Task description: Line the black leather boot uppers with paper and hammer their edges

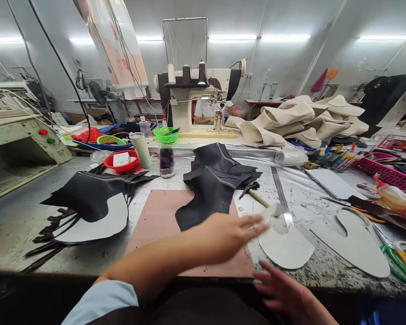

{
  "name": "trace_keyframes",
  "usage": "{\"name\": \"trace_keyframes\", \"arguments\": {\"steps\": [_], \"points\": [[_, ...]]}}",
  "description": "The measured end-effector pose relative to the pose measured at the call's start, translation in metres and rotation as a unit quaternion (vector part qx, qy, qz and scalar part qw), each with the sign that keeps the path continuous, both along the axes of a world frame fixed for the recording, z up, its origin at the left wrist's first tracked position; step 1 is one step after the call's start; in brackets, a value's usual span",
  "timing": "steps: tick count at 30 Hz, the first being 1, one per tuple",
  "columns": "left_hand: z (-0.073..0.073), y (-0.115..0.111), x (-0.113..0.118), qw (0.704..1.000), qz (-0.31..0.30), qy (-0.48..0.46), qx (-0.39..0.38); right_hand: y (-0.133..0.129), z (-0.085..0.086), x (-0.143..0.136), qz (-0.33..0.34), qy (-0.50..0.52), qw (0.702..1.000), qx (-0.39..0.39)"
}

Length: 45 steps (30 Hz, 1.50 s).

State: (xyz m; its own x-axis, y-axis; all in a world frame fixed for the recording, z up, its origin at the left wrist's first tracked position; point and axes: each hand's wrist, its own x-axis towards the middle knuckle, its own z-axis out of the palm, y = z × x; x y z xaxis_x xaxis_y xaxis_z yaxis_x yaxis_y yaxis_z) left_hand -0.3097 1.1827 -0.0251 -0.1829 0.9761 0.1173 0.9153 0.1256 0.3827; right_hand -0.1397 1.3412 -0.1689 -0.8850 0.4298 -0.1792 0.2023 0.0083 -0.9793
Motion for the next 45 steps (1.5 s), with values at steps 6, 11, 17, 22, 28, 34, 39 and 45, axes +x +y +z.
{"name": "trace_keyframes", "arguments": {"steps": [6,11,17,22,28,34,39,45], "points": [[-0.036,-0.018,0.026,0.982,-0.098,-0.162,-0.004,-0.017,0.073,-0.084,-0.033,0.042,0.954,-0.294],[-0.083,-0.05,0.01,0.819,0.119,-0.558,0.058,-0.037,0.078,-0.105,0.013,0.12,0.952,-0.282],[-0.089,-0.068,0.011,0.574,0.297,-0.69,0.326,-0.073,0.052,-0.105,0.125,0.071,0.95,-0.279],[-0.099,-0.087,0.015,0.531,0.352,-0.711,0.297,-0.075,0.033,-0.102,0.082,0.067,0.966,-0.236],[-0.121,-0.11,0.023,0.508,0.455,-0.699,0.217,-0.067,0.011,-0.085,0.151,0.03,0.983,-0.1],[-0.098,-0.093,-0.024,0.564,0.391,-0.677,0.265,-0.038,0.029,-0.126,0.143,0.095,0.982,0.08],[-0.102,-0.068,-0.067,0.533,0.43,-0.678,0.268,-0.017,0.023,-0.18,0.222,-0.006,0.975,0.027],[-0.124,-0.083,-0.048,0.564,0.433,-0.672,0.207,-0.012,0.005,-0.176,0.312,-0.031,0.949,0.031]]}}
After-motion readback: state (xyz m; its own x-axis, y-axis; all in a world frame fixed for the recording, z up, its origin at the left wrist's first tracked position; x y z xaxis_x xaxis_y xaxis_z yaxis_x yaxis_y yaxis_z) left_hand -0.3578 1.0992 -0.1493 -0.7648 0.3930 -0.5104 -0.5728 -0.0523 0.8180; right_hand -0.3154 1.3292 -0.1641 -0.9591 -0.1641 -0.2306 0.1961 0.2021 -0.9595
